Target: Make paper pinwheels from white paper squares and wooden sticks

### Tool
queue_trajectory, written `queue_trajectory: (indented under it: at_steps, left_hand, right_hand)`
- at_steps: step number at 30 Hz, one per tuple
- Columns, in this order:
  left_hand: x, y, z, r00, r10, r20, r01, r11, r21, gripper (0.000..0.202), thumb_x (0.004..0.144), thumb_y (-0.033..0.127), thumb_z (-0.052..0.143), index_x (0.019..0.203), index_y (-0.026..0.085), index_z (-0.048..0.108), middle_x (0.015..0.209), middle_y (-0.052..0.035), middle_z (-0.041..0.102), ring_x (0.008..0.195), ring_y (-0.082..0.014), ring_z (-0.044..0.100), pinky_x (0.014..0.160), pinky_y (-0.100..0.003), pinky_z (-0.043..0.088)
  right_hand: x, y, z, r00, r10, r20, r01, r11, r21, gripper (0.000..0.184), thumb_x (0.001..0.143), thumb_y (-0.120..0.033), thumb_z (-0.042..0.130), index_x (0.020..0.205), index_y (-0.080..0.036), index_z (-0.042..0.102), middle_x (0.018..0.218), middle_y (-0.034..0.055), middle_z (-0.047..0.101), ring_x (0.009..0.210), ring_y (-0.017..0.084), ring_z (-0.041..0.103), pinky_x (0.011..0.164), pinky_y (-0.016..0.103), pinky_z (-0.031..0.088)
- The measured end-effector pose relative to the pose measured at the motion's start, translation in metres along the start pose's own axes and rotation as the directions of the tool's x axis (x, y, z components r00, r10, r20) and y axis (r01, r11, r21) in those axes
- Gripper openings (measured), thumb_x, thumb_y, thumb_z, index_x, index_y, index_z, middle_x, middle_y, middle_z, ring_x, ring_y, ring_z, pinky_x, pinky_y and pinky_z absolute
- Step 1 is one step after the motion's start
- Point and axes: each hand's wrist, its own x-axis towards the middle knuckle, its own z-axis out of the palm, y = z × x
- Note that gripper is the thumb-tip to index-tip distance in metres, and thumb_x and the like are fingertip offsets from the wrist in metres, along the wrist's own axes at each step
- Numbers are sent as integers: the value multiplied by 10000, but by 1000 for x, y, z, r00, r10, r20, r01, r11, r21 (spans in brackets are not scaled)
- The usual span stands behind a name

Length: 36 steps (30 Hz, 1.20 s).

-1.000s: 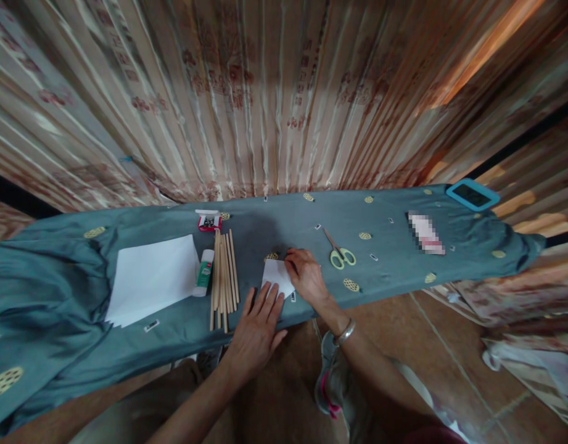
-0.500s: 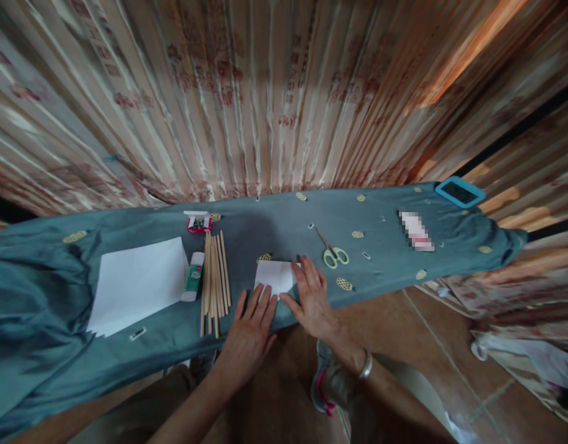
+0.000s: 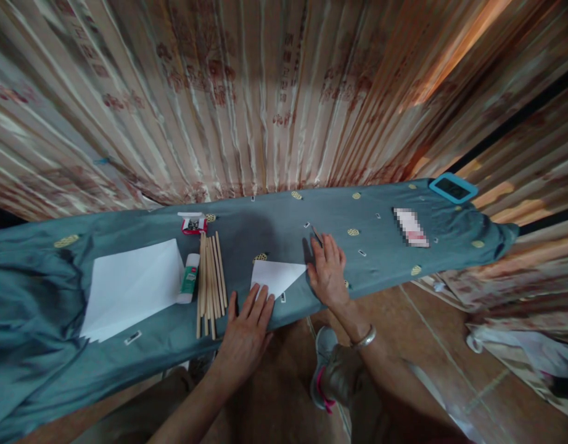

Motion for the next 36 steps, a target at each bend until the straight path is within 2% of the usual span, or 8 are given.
queue_trajectory:
  at_steps: [3,6,12,17,23,28,32,36]
  left_hand:
    - [4,1,-5,1000,-11,23,11,1000,-4,482,863,280,552,1337,198,517,1415,-132,516,1315,-335,438,1062,-650,277]
    - [10,-1,-10,999,-13,51,13,1000,1,472,840,185,562,1307,247,542,1357,-121,572,1269,-345,482,1015,-676,317]
    - [11,-9,-11,1000,-2,1,2,1000,-26,397,840,142,559,1217,259,601,1261,-98,635,1189,-319,544,1025,-667,299]
    - [-13,-18,-12,996,44,-75,-45,999,-11,305,882,169,517,1164,205,626,1208,-88,667,1173,-294,556,1082,-609,239]
    - [-42,-23,-23,995,72,-63,-68,996,58,318,873,154,495,1150,197,646,1216,-90,672,1203,-293,548,1119,-570,204]
    - [-62,-22,-25,990,75,-119,-70,996,50,245,860,119,477,955,200,689,1216,-96,671,1194,-285,560,1108,-570,244]
    - [-53,-21,-27,982,29,-184,-30,1000,0,267,876,114,464,1069,163,642,1191,-121,670,1177,-268,558,1082,-533,317]
    - [-26,-27,-30,989,86,-120,-88,996,-12,309,853,61,467,1104,159,618,1162,-110,672,1126,-249,578,1033,-489,383]
  right_hand:
    - [-16,-18,-6,963,-262,63,248,954,170,434,902,-104,398,1320,-134,511,1346,165,537,1242,251,484,1027,446,434]
    - [-29,-32,-9,912,-384,145,342,906,249,350,906,-95,412,1183,-122,625,1199,138,637,1105,241,554,967,389,505]
    - [-33,-34,-11,911,-375,173,328,911,251,316,902,-76,448,1143,-101,651,1194,118,654,1092,235,555,993,372,503]
    - [-34,-30,-10,912,-379,160,332,907,258,319,903,-81,457,1161,-61,644,1214,138,648,1115,249,536,1002,377,496]
    - [-37,-29,-9,900,-376,219,313,909,274,378,878,-48,435,1205,-81,621,1262,136,626,1152,242,529,1018,405,484]
    - [-38,-32,-12,907,-367,206,305,910,279,386,865,-66,441,1206,-94,619,1250,146,629,1150,252,544,1012,437,487]
    - [-39,-35,-13,916,-361,177,307,912,273,349,907,-145,453,1212,-90,613,1252,155,626,1172,263,537,1023,456,473]
    - [-40,-36,-16,919,-358,164,308,914,263,356,923,-218,481,1210,-49,607,1252,173,624,1172,280,534,1024,448,469]
